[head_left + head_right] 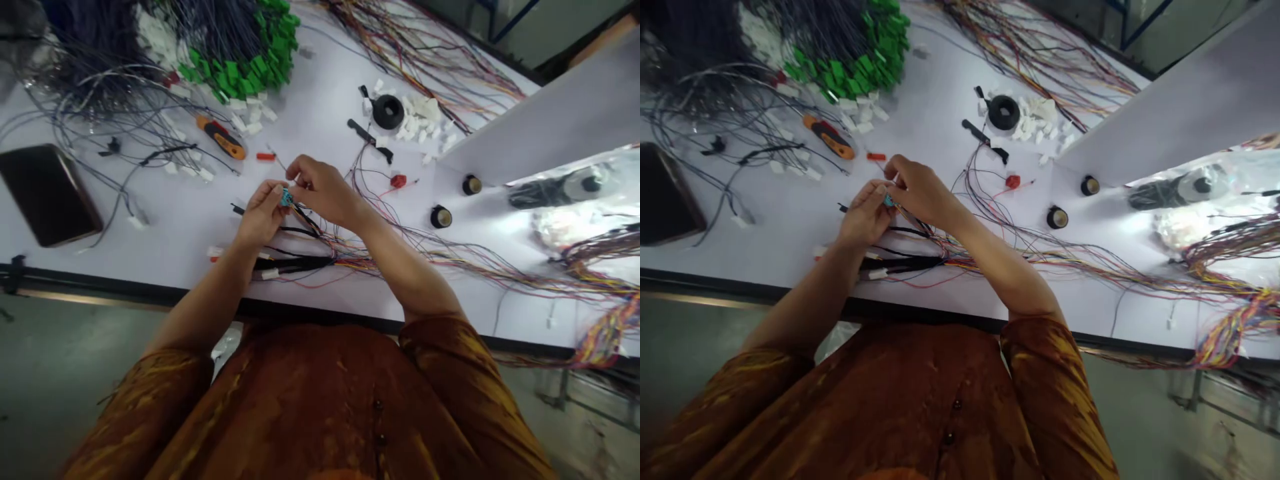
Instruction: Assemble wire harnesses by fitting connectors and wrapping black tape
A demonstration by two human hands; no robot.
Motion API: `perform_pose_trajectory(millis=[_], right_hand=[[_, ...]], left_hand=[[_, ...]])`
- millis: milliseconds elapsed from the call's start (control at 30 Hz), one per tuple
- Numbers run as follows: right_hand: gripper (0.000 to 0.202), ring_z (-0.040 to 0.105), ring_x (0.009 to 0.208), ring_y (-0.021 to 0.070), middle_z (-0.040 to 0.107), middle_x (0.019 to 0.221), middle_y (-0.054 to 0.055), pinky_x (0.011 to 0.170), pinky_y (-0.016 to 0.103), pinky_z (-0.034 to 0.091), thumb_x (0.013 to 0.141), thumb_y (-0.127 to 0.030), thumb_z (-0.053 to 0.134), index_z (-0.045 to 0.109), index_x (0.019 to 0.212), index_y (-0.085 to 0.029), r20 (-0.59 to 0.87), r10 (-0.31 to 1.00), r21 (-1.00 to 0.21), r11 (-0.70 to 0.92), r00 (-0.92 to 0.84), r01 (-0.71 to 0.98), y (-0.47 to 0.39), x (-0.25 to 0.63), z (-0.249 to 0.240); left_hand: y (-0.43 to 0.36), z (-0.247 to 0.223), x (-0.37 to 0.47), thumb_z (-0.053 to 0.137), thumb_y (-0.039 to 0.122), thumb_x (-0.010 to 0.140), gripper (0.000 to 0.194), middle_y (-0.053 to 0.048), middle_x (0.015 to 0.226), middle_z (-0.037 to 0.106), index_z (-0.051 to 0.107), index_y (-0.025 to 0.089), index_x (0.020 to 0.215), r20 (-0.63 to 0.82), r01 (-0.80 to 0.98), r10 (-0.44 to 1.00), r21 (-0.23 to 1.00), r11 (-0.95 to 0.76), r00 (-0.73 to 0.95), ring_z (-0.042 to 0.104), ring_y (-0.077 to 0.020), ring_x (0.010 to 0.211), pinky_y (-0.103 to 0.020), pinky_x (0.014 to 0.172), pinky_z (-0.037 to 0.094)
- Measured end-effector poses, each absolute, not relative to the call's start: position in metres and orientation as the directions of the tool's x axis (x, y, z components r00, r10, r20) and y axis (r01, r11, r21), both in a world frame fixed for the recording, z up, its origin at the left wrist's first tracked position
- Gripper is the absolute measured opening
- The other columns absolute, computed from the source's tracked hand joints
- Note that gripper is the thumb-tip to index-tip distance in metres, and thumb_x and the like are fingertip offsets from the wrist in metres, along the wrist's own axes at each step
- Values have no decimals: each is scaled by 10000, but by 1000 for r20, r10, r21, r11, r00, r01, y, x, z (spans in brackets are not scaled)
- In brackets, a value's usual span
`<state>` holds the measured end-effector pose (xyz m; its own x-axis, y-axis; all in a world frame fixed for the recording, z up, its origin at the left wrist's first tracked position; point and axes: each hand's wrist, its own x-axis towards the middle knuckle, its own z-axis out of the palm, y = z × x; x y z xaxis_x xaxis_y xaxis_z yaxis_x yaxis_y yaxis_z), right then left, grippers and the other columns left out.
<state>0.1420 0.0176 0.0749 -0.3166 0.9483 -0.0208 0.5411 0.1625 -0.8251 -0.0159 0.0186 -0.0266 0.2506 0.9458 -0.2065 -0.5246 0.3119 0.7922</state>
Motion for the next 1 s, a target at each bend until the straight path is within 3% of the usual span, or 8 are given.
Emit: perform_pose_trajectory(millis=[133, 267, 500, 733, 1000], right_hand=[[195, 504, 663, 113, 578, 688, -36, 659, 270, 382, 949, -194, 554, 529, 756, -211, 68, 965, -813, 201, -253, 547, 27, 125, 55], [188, 484, 615, 109, 549, 643, -43, 621, 266, 363, 966, -325, 578, 634, 827, -210, 73, 985, -865, 139, -154, 483, 5, 139, 34], [158, 486, 602, 112, 615, 697, -22, 617, 270, 384, 938, -340, 617, 691, 866, -221, 23, 1000, -855, 10, 18, 519, -24, 150, 16], [146, 582, 776, 154, 644, 879, 33, 734, 297, 473, 969, -286, 578, 643, 850, -231, 144, 989, -763, 122, -16, 634, -23, 144, 18], [174, 566, 794, 165, 603, 920, 46, 728, 316, 435, 1001, -245, 537, 579, 833, -230, 146, 988, -670, 135, -49, 730, -29, 134, 22]], left_hand=[[19, -29, -17, 817, 378, 833, 222, 22, 734, 604, 665, 217, 824, -175, -562, 948, 771, 300, 266, 554, -66, 629, -159, 553, 491], [18, -28, -17, 793, 408, 854, 231, 2, 787, 634, 665, 216, 852, -175, -539, 956, 795, 280, 237, 589, -83, 681, -173, 583, 499], [14, -24, -16, 786, 454, 851, 275, -29, 901, 694, 675, 204, 877, -155, -500, 960, 828, 255, 232, 606, -94, 720, -199, 608, 502], [13, -24, -16, 766, 432, 875, 262, -19, 893, 694, 641, 203, 896, -136, -456, 964, 860, 229, 227, 618, -92, 711, -210, 619, 503], [11, -30, -18, 793, 416, 849, 273, -27, 893, 705, 651, 198, 931, -69, -391, 970, 907, 158, 232, 631, -104, 733, -222, 640, 503]])
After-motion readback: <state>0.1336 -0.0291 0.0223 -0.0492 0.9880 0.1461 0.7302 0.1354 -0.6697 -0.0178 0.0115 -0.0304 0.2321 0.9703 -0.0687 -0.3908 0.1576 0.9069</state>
